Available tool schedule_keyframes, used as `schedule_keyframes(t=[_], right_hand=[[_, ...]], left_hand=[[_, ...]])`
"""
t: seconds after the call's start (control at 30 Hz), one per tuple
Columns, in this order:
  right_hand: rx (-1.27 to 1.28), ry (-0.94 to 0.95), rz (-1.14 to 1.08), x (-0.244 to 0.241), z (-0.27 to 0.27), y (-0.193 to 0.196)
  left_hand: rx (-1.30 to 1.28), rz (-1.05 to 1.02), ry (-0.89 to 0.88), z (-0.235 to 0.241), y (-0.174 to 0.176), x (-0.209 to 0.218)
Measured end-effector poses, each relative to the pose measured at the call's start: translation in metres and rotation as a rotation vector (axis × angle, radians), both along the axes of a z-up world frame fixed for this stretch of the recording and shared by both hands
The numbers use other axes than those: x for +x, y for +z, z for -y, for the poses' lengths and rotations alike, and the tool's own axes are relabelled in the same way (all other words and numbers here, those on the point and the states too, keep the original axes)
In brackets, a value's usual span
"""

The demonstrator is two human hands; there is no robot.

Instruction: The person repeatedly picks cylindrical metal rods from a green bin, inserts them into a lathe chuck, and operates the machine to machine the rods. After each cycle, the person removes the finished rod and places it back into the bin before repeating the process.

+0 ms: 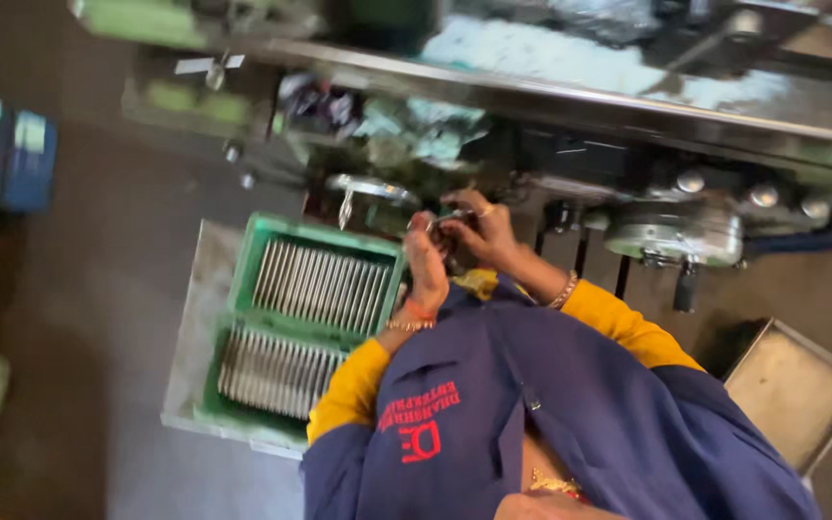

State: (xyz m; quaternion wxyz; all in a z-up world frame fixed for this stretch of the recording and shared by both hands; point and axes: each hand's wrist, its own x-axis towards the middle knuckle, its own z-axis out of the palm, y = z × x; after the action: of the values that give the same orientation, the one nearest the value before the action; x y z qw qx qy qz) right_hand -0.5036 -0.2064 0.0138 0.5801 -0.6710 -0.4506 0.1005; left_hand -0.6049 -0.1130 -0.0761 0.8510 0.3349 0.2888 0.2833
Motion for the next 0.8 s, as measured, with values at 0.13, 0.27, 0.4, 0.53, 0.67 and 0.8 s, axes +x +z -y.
schedule_keyframes(t=[0.13,0.27,0.4,0.53,0.67,0.8], right_hand=[[-0.129,0.132,0.496,0.010,-0.007,0.003],[-0.101,0.062,0.511,0.010,-0.012,0.001],[-0.042,0.053,0.448,0.012,-0.003,-0.007],[-0.213,-0.023,0.417,0.007,0.015,-0.021],[-0.341,-0.046,0.385,-0.003,0.036,-0.032],[-0.337,0.002,0.252,-0.013,0.052,-0.035]], left_hand=[[0.379,-0.198,-0.082,-0.008,-0.022,-0.004],[0.783,-0.352,-0.190,0.000,-0.042,-0.015],[1.137,-0.634,-0.173,-0.037,-0.070,-0.038],[1.522,-1.154,0.114,-0.133,-0.094,-0.087],[1.398,-1.440,0.105,-0.201,-0.112,-0.127],[1.455,-1.543,0.000,-0.211,-0.130,-0.166]])
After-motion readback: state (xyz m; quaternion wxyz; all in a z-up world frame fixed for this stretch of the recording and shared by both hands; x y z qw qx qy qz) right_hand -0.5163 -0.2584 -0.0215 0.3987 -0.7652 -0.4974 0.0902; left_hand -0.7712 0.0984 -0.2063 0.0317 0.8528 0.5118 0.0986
